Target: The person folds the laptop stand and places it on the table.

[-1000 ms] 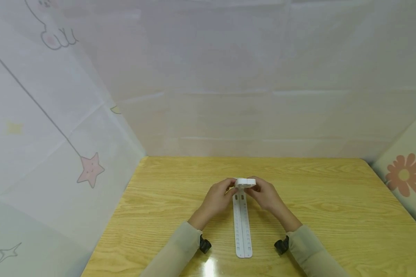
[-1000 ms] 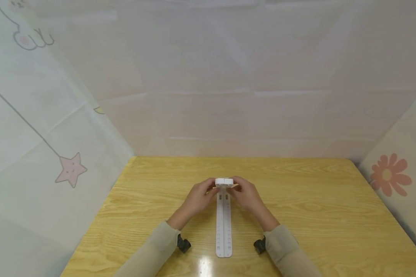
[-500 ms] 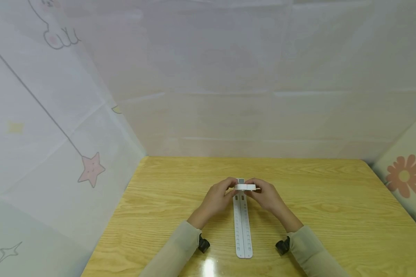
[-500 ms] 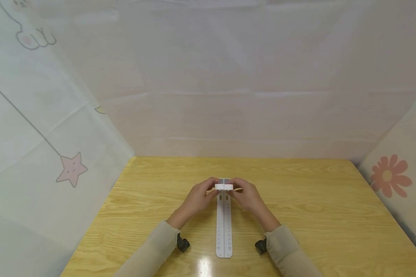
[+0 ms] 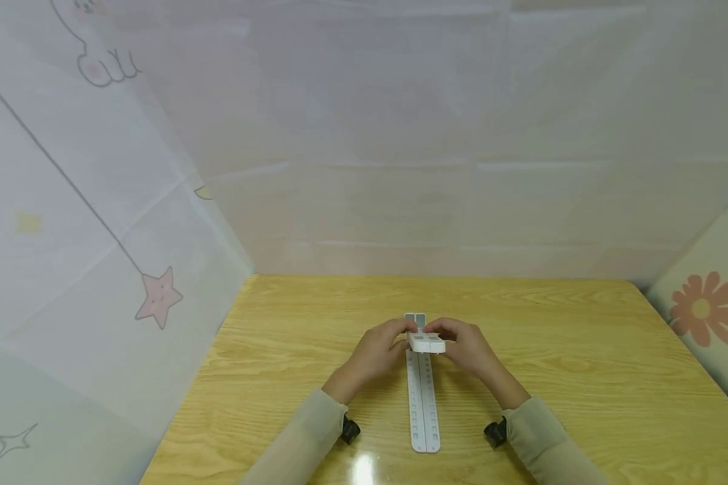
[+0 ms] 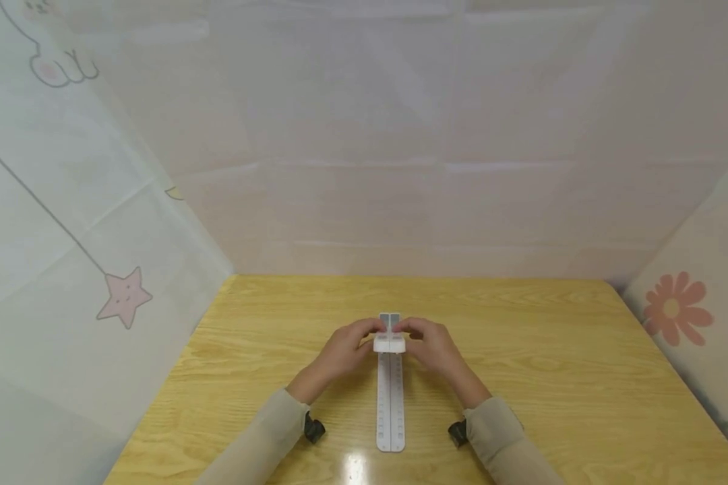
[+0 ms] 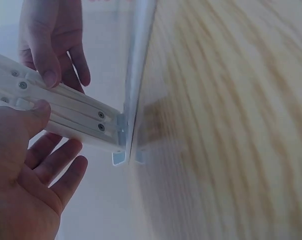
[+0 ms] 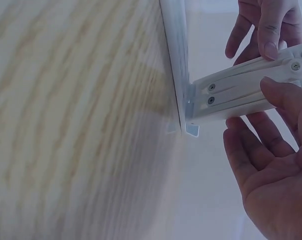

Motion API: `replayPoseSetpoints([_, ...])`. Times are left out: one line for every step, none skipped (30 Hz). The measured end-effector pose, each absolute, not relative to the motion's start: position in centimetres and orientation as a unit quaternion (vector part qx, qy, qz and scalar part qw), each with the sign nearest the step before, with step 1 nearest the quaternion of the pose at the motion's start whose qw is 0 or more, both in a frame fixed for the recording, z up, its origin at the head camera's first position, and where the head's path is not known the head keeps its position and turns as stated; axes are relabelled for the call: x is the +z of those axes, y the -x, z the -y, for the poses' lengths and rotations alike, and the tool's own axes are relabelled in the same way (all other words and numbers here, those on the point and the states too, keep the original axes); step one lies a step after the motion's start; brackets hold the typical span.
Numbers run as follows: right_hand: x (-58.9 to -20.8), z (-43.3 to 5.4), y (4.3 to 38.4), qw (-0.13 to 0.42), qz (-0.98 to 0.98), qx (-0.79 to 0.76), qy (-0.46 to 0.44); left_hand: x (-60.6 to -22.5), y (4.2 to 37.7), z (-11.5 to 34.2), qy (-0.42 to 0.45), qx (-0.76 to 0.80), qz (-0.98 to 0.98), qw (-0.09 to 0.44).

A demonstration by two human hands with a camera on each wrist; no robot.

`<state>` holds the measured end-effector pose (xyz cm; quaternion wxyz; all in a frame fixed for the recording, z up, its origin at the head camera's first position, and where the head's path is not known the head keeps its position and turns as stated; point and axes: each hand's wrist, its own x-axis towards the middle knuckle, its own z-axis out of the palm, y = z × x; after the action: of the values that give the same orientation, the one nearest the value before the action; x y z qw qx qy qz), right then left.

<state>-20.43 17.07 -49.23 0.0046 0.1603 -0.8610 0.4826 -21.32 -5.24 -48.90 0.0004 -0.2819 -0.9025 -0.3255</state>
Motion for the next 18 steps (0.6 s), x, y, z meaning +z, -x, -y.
replayPoseSetpoints([-49.20,-17.05,20.40,0.006,0.860,0.482,-0.167,-48.95,21.30,5.30,0.286,-0.320,0.903,0.001])
replayPoseSetpoints([-49.19,-17.02,20.37,0.008,0.861,0.479,-0.172,-49.02,21.29,5.35,0.290,-0.315,0.904,0.003])
replayPoseSetpoints([-49.15,-16.99,20.33,0.010,0.861,0.477,-0.176,-49.06,21.28,5.39,0.295,-0.310,0.904,0.004])
replayPoseSetpoints([-49.14,-16.96,20.30,0.013,0.862,0.474,-0.181,-49.11,21.27,5.43,0.299,-0.307,0.903,0.007])
replayPoseSetpoints([-49.09,-16.94,20.26,0.016,0.864,0.469,-0.183,-49.14,21.26,5.46,0.304,-0.305,0.903,0.009])
replayPoseSetpoints([-49.05,-16.92,20.22,0.018,0.866,0.464,-0.185,-49.15,21.27,5.49,0.307,-0.304,0.902,0.010])
replayPoseSetpoints([-49.02,-16.88,20.20,0.018,0.869,0.460,-0.183,-49.15,21.29,5.51,0.310,-0.303,0.901,0.010])
replayPoseSetpoints([-49.01,-16.89,20.17,0.020,0.872,0.454,-0.183,-49.17,21.32,5.51,0.312,-0.303,0.900,0.010])
replayPoseSetpoints([-48.94,-16.90,20.14,0.022,0.874,0.449,-0.184,-49.17,21.36,5.52,0.315,-0.302,0.900,0.009])
replayPoseSetpoints([-48.89,-16.87,20.11,0.022,0.875,0.446,-0.185,-49.14,21.38,5.56,0.318,-0.300,0.899,0.009])
replayPoseSetpoints([-48.82,-16.86,20.09,0.023,0.877,0.443,-0.185,-49.09,21.41,5.58,0.320,-0.299,0.899,0.007])
replayPoseSetpoints([-48.75,-16.85,20.06,0.024,0.878,0.441,-0.185,-49.04,21.43,5.61,0.323,-0.297,0.899,0.007])
replayPoseSetpoints([-48.68,-16.85,20.04,0.025,0.879,0.439,-0.185,-48.98,21.47,5.63,0.326,-0.293,0.899,0.007])
replayPoseSetpoints([-48.61,-16.84,20.03,0.026,0.880,0.436,-0.187,-48.92,21.51,5.65,0.330,-0.290,0.899,0.007])
replayPoseSetpoints([-48.52,-16.82,20.04,0.026,0.881,0.434,-0.189,-48.86,21.53,5.68,0.332,-0.287,0.899,0.006])
replayPoseSetpoints([-48.48,-16.80,20.05,0.027,0.882,0.428,-0.194,-48.80,21.54,5.71,0.333,-0.284,0.899,0.005])
replayPoseSetpoints([-48.47,-16.78,20.07,0.030,0.884,0.421,-0.200,-48.74,21.54,5.74,0.333,-0.282,0.900,0.004])
replayPoseSetpoints([-48.45,-16.76,20.08,0.032,0.886,0.414,-0.207,-48.71,21.52,5.79,0.333,-0.280,0.900,0.003])
